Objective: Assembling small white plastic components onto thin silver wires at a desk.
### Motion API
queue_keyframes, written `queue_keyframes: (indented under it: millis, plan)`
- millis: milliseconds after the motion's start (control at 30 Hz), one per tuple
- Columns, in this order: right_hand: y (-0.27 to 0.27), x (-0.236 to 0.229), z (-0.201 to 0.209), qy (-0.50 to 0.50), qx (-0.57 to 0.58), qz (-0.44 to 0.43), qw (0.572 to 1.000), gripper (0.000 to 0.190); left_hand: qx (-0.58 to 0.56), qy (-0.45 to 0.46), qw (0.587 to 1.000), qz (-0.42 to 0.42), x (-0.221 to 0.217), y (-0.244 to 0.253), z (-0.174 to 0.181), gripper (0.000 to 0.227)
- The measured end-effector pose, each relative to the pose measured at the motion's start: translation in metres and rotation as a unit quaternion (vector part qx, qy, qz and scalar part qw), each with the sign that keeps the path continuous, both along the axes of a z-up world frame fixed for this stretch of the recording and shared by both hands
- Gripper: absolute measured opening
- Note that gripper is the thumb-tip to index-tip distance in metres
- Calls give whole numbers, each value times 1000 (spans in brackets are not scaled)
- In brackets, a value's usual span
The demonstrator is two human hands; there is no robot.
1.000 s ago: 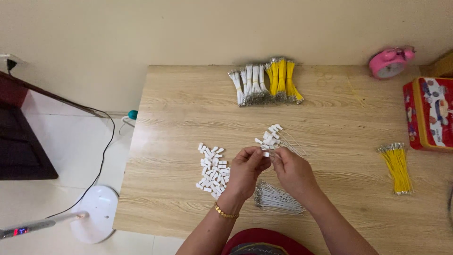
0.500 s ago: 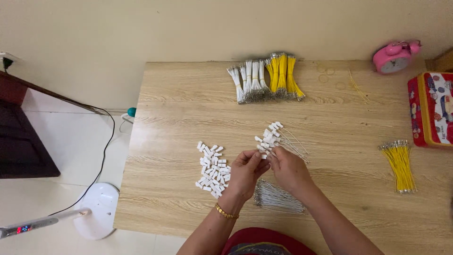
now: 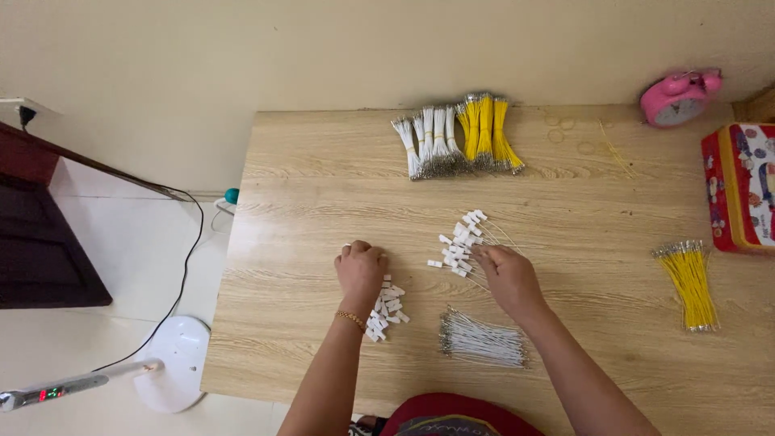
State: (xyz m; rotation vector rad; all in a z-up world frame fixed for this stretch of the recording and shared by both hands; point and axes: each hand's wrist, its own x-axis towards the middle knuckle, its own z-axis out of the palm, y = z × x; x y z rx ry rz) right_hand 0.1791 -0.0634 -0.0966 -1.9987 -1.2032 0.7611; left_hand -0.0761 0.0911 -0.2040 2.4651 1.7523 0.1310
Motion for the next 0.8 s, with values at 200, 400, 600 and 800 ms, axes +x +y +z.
queue_keyframes:
  millis: [200,400,600,800]
  plan:
    - [-2,-24,78,180,14,-79,980,24,34,-81,996,4,3,-4,31,17]
    - [-10,-38,93,264,139,-74,952,14,-348,-590,719,119,32,-40,155,39]
    - [-23,-63,142,234,140,-61,960,16,-491,-720,481,98,41,-72,212,33]
    - [-37,-86,171,193,137,-96,967,15,-524,-737,422,65,33,-83,229,29]
